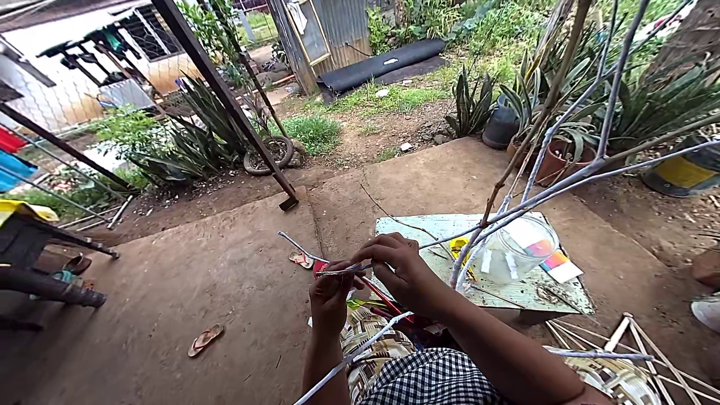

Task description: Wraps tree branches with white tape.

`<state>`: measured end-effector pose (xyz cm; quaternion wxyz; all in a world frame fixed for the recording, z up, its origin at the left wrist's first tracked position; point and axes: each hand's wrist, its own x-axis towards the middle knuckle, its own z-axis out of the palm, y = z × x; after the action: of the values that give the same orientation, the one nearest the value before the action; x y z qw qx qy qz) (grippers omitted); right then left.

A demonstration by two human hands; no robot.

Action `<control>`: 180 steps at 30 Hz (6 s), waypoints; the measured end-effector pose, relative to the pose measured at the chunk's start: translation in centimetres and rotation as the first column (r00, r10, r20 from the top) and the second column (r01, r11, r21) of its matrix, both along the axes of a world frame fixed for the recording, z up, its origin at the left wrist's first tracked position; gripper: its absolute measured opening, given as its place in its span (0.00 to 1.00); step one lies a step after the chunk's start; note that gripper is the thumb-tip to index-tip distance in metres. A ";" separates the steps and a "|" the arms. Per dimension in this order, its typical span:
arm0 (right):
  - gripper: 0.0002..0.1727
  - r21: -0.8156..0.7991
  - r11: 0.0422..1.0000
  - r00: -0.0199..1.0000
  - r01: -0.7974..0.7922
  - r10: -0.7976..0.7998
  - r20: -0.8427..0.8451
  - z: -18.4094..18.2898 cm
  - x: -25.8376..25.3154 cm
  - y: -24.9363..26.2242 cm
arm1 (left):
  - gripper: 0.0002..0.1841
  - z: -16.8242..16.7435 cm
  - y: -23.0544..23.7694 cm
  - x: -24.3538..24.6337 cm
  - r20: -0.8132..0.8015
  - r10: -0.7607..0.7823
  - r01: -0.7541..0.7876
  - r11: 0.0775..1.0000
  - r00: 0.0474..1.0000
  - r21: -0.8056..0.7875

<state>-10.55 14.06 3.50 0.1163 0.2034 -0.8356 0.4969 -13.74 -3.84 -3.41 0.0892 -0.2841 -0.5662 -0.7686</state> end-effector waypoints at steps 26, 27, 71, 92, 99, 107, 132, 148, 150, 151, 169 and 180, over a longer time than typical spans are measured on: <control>0.18 0.149 0.976 0.939 0.158 -0.102 -0.330 -3.0 1.4 -1.1 | 0.09 -0.4 0.9 3.0 0.155 0.083 -0.093 0.994 0.984 0.056; 0.19 0.159 0.973 0.931 0.169 -0.105 -0.349 -3.2 1.5 -1.2 | 0.09 -0.3 0.9 3.2 0.140 0.105 -0.112 0.993 0.984 0.040; 0.07 0.328 0.919 0.733 0.219 0.067 -0.677 -4.3 -2.7 -1.1 | 0.09 -3.2 -0.8 0.1 0.165 0.205 -0.196 0.978 0.965 -0.066; 0.20 0.057 0.997 0.903 -0.044 0.064 -0.424 -4.6 -1.0 0.4 | 0.07 1.1 -4.7 6.3 0.244 -0.028 0.082 0.974 0.969 -0.213; 0.15 0.059 0.998 0.882 -0.009 0.036 -0.471 -4.5 -0.9 -0.7 | 0.07 7.3 -7.4 7.1 -0.124 0.046 -0.114 0.775 0.991 -0.622; 0.15 -0.060 0.998 0.891 0.019 -0.044 -0.452 -4.9 -0.1 -1.7 | 0.15 16.5 -6.1 1.2 -0.546 -0.080 -0.470 0.414 0.834 -0.780; 0.09 0.100 0.979 0.896 0.177 -0.118 -0.428 -3.8 0.6 -2.1 | 0.32 5.4 -7.7 -1.6 -0.013 -0.282 0.202 0.718 0.959 -0.666; 0.09 0.067 0.974 0.847 0.216 -0.153 -0.510 -4.6 0.5 -2.4 | 0.10 5.3 -7.7 6.0 0.217 0.032 0.069 0.894 0.976 -0.442; 0.09 0.066 0.974 0.838 0.219 -0.153 -0.524 -4.8 0.6 -2.6 | 0.10 6.4 -8.1 6.2 0.230 -0.015 0.108 0.910 0.973 -0.400; 0.09 0.065 0.974 0.835 0.219 -0.152 -0.529 -4.9 0.6 -2.6 | 0.10 6.9 -8.4 6.1 0.221 -0.017 0.105 0.913 0.975 -0.393; 0.14 -0.057 0.973 0.830 0.226 -0.222 -0.511 -4.7 1.4 -3.1 | 0.07 15.4 -5.3 -2.8 -0.116 0.128 -0.172 0.664 0.985 -0.728; 0.10 0.037 0.975 0.788 0.219 -0.155 -0.597 -5.1 1.5 -2.9 | 0.09 10.2 -8.2 -5.9 0.384 0.121 0.297 0.439 0.916 -0.848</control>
<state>-9.08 11.12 -1.58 0.4079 0.2697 -0.7986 0.3510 -19.68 -12.01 6.84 -0.2295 -0.1589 -0.8745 -0.3966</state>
